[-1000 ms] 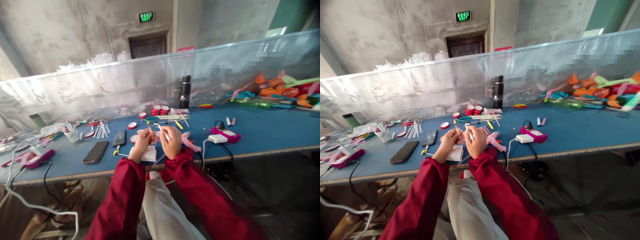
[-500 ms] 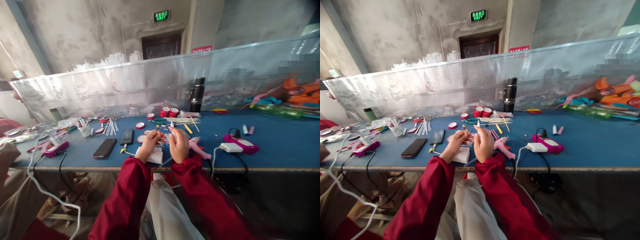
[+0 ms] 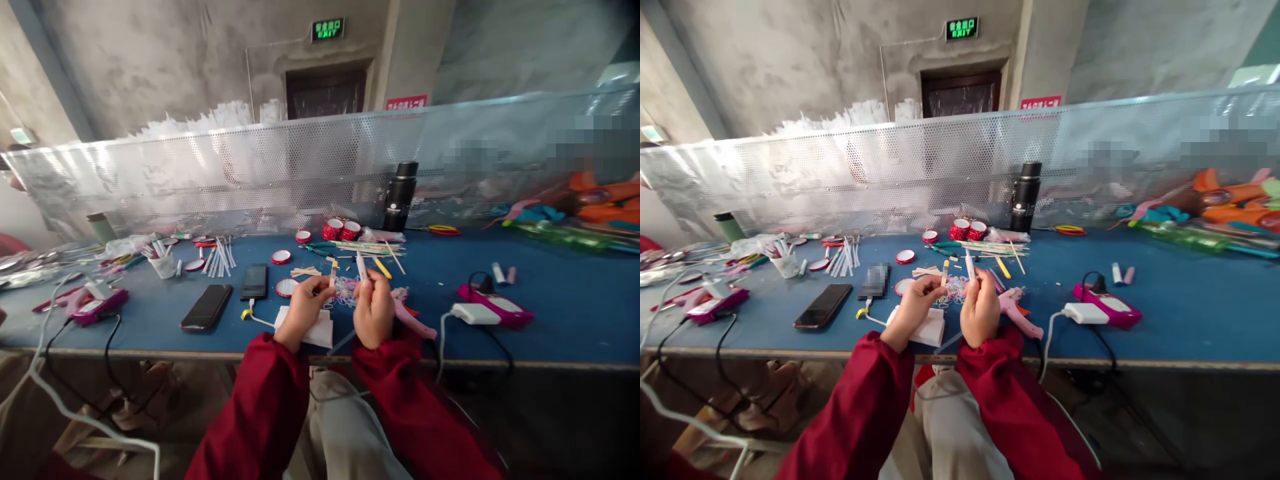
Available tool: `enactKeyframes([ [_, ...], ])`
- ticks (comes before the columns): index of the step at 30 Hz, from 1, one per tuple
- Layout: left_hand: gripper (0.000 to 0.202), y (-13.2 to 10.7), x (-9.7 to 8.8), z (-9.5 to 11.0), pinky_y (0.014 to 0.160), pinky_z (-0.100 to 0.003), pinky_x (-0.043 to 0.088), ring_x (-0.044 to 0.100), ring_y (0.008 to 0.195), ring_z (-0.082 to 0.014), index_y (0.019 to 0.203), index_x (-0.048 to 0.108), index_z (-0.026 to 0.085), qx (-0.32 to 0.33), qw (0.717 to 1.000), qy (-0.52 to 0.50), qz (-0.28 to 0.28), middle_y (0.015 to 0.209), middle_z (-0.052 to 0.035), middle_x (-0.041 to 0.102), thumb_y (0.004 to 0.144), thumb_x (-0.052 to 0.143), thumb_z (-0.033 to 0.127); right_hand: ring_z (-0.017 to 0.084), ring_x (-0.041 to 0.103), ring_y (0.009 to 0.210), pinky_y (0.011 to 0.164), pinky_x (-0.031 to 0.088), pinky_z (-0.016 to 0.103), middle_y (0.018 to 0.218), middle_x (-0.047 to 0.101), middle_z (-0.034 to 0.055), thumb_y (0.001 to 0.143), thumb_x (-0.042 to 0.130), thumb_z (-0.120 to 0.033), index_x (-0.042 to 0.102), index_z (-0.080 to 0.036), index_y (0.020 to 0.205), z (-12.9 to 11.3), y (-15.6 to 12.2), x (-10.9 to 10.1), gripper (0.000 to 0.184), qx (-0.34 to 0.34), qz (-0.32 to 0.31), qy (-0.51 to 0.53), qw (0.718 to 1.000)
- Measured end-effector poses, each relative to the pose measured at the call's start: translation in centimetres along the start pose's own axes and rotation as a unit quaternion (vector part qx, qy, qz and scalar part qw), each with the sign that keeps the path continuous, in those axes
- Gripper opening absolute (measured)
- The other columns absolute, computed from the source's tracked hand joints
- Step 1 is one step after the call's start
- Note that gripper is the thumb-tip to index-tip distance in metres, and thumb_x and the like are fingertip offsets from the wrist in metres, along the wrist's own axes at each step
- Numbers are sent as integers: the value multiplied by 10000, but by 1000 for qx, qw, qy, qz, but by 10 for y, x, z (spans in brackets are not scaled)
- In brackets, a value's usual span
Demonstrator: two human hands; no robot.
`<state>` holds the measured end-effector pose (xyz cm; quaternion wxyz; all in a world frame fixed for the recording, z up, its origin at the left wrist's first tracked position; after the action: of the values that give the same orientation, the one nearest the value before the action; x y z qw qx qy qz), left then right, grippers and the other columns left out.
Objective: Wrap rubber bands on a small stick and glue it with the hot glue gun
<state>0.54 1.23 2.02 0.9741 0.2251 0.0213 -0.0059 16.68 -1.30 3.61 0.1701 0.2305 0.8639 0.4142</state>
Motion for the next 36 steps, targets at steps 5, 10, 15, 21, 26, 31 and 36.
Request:
enactKeyframes([
  [5,122,-8,2,5,675,-266,412,568,736,-148,806,672,184,29,997,71,15,804,-23,679,852,691,295,239,702,937,862,558,403,1020,727,111,1034,476,-385,551,-182,1330,1,0,-6,367,-16,32,18,999],
  [10,90,-12,1,12,672,-269,394,573,755,-155,794,675,196,55,989,133,31,834,-28,684,861,686,255,253,709,1035,960,542,455,1101,747,123,1048,441,-374,602,-202,1229,1,3,-6,297,-17,24,-7,1000],
  [15,114,-11,-5,10,660,-262,387,531,701,-139,788,634,185,22,995,81,58,761,-12,634,864,658,266,218,727,847,836,582,404,985,756,105,1056,411,-377,563,-207,1138,0,1,-6,242,10,49,38,998],
  [21,160,-4,-13,3,609,-253,341,426,622,-109,751,581,184,9,997,15,81,661,30,503,813,667,303,217,725,863,841,587,405,1039,751,123,1014,474,-468,564,-195,1212,11,4,-4,349,62,19,97,993],
  [26,237,2,-15,-3,578,-248,335,422,587,-100,667,536,185,-3,998,-4,70,618,31,488,786,669,340,227,735,903,793,594,391,1054,764,114,977,524,-541,583,-205,1128,12,3,-42,373,139,3,161,977],
  [31,294,4,-14,-3,564,-239,353,441,569,-93,667,523,189,4,998,-22,56,634,21,535,780,685,407,234,711,951,823,578,395,1072,753,91,916,616,-560,627,-231,1065,9,11,-90,362,117,-67,104,985],
  [36,302,5,-16,-4,562,-232,366,452,567,-93,672,553,183,-4,999,0,49,639,13,562,775,686,434,238,686,813,756,558,399,933,743,86,863,634,-531,658,-216,969,25,32,-102,334,90,-131,-2,987],
])
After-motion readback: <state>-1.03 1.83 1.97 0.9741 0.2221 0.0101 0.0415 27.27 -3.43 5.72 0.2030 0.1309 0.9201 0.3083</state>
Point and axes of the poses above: each hand's wrist, its own y-axis towards the middle knuckle, its own x-axis out of the palm, z = x × y, the point moved 6 cm from there along y, towards the middle knuckle
